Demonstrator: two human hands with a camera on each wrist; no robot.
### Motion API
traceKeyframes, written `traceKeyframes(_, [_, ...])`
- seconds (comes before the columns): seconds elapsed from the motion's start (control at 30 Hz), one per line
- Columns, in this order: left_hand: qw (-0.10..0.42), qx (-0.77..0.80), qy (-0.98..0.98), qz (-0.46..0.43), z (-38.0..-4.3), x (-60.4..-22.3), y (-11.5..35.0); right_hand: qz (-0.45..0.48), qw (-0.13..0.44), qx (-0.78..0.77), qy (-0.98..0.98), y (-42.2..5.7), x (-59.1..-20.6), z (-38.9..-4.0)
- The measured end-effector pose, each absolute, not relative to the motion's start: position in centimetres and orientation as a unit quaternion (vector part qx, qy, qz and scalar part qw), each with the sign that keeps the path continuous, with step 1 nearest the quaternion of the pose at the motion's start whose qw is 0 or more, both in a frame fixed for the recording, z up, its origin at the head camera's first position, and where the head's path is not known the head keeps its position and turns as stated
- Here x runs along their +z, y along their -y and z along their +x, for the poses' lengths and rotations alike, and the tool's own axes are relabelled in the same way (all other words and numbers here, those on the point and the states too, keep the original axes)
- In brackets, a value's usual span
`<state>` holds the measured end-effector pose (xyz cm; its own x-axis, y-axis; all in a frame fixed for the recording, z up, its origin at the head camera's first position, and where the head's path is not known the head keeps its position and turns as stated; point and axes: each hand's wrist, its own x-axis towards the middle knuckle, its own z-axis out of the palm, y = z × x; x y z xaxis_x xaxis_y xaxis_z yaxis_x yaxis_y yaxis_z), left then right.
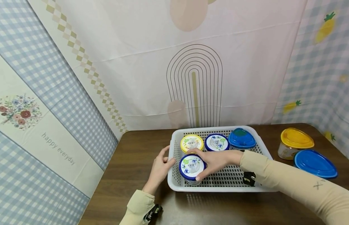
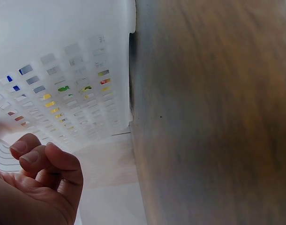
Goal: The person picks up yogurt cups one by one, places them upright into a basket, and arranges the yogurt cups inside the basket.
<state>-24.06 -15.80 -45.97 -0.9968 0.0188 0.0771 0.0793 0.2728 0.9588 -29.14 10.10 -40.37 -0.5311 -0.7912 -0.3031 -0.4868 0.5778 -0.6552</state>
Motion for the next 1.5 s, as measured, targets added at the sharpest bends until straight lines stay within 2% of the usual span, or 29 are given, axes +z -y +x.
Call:
traceKeyframes(0.27, [0.025, -0.6, 0.799, -0.028, -24.0, -46.0, 15.8, -0.36, 0.305, -0.268, -0.84, -11.1, -39.5, -29.3])
traceKeyframes(0.57, [0.021, -0.601, 0.798, -0.037, -22.2, -42.6, 15.0, -0.363, 0.261, -0.263, -0.855, -12.5, -38.7, -29.2])
traceKeyframes(0.87, [0.021, -0.606, 0.795, -0.035, -22.3, -42.3, 14.7, -0.333, 0.244, -0.294, -0.862, -14.6, -37.7, -29.2])
traceKeyframes(1.3, [0.02, -0.605, 0.795, -0.028, -24.1, -46.2, 15.9, -0.336, 0.189, -0.299, -0.873, -17.8, -36.6, -28.2])
traceKeyframes(1.5, [0.012, -0.609, 0.792, -0.049, -23.0, -46.6, 17.3, -0.317, 0.147, -0.314, -0.883, -18.7, -36.7, -25.4])
